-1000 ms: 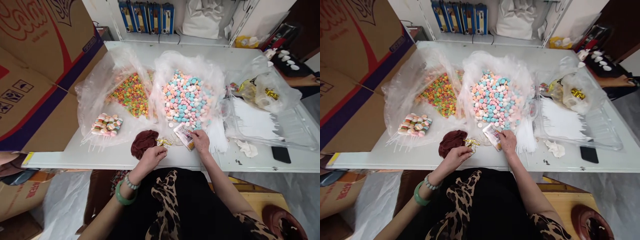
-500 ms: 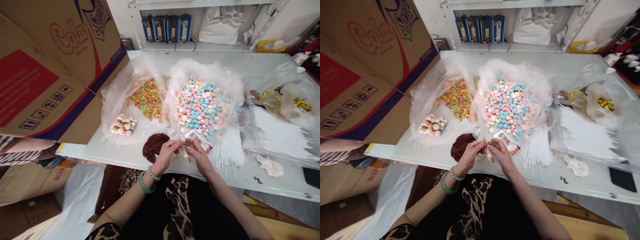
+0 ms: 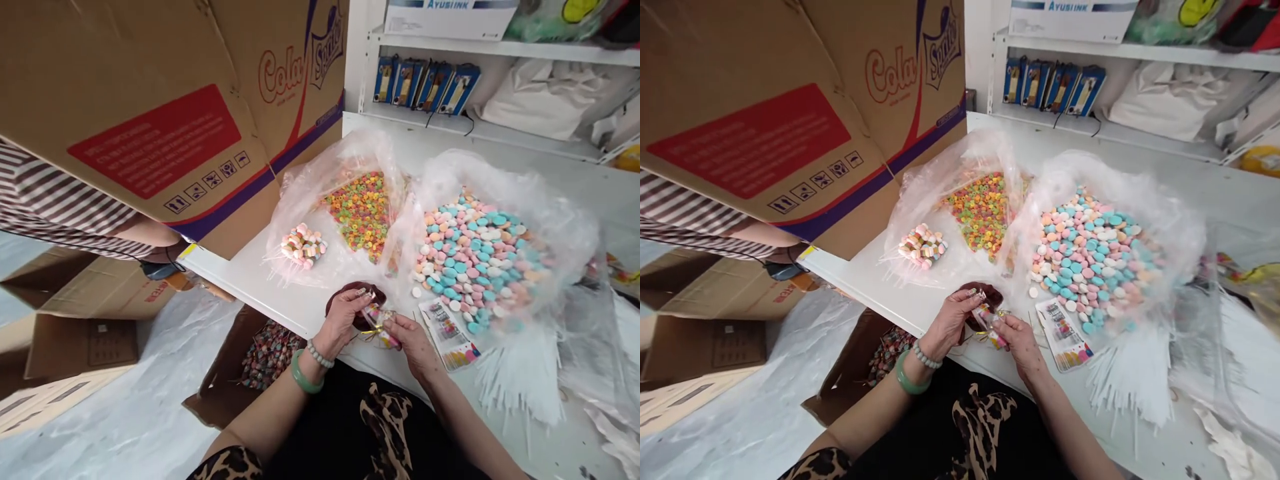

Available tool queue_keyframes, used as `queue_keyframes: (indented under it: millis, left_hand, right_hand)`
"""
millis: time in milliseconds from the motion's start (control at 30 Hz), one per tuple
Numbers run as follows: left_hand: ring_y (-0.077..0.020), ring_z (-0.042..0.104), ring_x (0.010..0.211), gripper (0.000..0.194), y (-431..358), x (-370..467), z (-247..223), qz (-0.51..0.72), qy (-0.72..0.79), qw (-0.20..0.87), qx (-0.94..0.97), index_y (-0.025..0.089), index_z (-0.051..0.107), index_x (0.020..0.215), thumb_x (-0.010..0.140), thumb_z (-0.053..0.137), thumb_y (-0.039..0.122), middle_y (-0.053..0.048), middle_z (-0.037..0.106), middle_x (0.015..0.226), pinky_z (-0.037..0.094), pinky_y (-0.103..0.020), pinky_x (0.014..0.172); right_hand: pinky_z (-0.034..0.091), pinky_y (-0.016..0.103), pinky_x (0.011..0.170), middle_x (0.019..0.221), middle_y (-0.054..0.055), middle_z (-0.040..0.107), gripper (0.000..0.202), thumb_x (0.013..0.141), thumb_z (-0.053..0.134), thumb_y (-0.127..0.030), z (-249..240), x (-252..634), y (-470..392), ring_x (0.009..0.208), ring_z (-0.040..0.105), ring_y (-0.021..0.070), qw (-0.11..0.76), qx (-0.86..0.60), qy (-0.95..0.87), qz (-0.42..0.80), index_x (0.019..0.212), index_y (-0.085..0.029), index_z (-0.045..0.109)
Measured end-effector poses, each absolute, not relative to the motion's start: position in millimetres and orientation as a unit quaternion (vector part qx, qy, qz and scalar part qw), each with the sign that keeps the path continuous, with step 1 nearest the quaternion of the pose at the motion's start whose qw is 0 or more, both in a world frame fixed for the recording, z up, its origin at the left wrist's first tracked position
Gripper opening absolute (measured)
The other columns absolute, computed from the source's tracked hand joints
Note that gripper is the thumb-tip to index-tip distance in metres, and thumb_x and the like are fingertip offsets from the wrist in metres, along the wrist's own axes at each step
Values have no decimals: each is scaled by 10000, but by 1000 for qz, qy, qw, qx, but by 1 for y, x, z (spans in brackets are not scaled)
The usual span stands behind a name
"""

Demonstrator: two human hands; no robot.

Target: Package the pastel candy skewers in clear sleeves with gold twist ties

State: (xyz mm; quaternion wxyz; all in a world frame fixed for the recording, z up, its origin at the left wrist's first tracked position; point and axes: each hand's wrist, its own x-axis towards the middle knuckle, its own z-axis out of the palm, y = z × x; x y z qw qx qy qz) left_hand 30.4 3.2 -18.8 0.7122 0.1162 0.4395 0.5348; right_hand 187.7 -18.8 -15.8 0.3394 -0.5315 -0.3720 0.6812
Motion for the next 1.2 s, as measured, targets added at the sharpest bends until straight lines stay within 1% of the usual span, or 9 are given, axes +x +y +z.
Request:
queue_keyframes:
  millis: [200,367,533,633,733,867,967,1067,1200]
  left_hand:
    - [-113,594,608,369,9,15,-12,593,406,693,53,129,689,748,504,899,309,-24,685,706,467,-248,611]
    - [-85,527,517,381,11,-5,-15,535,425,721,114,127,692,788,603,848,422,-11,643,652,391,-228,516]
    - [-76,480,479,391,11,-10,-24,520,454,716,101,98,673,668,503,894,374,-14,607,572,352,-233,498]
    - [-71,474,482,380,13,-14,-25,583,444,678,62,136,594,590,487,898,339,19,575,535,373,-226,514]
    - [-69,472,482,370,16,-21,-24,619,422,660,55,150,559,587,555,870,348,36,548,518,393,-218,521]
    - [-75,489,484,381,14,-33,-25,622,403,668,65,148,618,732,704,757,502,11,608,634,414,-230,500]
    - [-92,537,498,438,13,-41,-29,571,421,702,58,143,655,828,689,752,546,-18,655,711,455,-250,517]
    - [-93,544,495,418,16,-51,-33,541,460,703,52,125,671,751,529,874,414,-17,650,663,457,-245,518]
    - [-45,423,428,362,23,-58,-34,594,515,616,50,132,591,535,474,887,330,34,533,487,337,-203,452]
  right_hand:
    - [263,236,498,508,-52,481,337,580,808,-410,-20,153,-5,495,355,85,359,-544,-370,662,598,-185,557]
    - [259,228,423,460,-48,489,383,584,789,-491,-22,139,8,430,364,83,340,-574,-378,642,582,-182,563]
    - [238,226,374,400,-70,402,451,660,710,-589,-21,126,17,371,307,71,286,-581,-422,634,565,-185,534]
    - [328,218,422,464,-64,462,401,631,745,-529,-19,114,18,433,382,78,294,-552,-433,650,600,-184,544]
    - [391,214,489,556,-52,551,336,589,784,-428,-18,105,20,493,452,81,322,-526,-413,670,673,-182,571]
    - [264,198,387,432,-76,449,362,684,712,-493,-25,102,26,377,345,60,315,-551,-400,662,634,-188,524]
    - [172,211,346,379,-89,370,412,744,647,-554,-34,102,30,329,259,55,286,-560,-425,651,604,-196,498]
    - [268,213,384,434,-67,438,387,771,638,-521,-36,100,34,374,345,69,254,-543,-476,643,611,-191,514]
    - [460,251,647,740,-13,629,280,680,751,-406,-23,95,37,676,563,126,276,-486,-491,668,795,-192,611]
